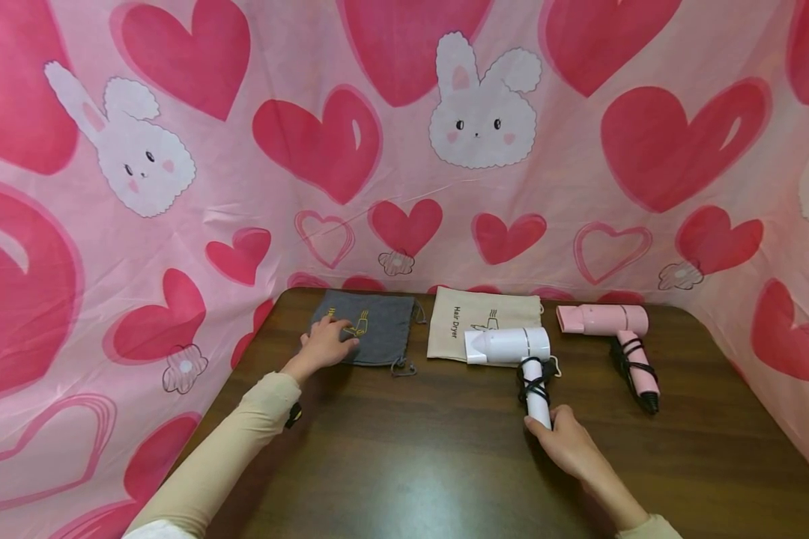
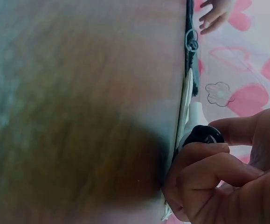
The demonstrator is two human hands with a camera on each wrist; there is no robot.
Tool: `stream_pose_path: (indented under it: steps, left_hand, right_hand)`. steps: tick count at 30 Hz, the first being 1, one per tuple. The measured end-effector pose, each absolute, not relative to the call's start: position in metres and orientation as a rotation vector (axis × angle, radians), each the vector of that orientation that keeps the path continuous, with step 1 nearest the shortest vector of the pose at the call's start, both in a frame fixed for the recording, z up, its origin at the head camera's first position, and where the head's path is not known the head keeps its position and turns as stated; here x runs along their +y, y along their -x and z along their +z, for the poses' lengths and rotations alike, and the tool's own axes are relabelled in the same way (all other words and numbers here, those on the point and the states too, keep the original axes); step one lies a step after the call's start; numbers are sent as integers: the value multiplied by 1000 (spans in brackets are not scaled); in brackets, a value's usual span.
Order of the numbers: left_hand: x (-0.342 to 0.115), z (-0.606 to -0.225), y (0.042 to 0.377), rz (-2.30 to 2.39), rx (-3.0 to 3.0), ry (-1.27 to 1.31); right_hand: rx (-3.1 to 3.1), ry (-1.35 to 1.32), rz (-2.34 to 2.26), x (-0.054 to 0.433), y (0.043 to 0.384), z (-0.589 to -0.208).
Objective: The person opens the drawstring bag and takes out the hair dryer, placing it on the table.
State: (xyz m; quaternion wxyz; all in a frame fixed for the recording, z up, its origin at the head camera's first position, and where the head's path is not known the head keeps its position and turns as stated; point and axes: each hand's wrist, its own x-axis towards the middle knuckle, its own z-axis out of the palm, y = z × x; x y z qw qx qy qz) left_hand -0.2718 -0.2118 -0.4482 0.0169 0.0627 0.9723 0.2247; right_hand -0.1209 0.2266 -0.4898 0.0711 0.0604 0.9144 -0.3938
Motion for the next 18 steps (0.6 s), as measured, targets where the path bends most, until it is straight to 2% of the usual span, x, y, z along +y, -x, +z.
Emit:
stream_pose_path:
  steps: [18]
  left_hand:
    - [-209, -452, 274, 689, 3023, -236]
  right_hand:
    - [2805, -102, -1108, 230, 124, -490]
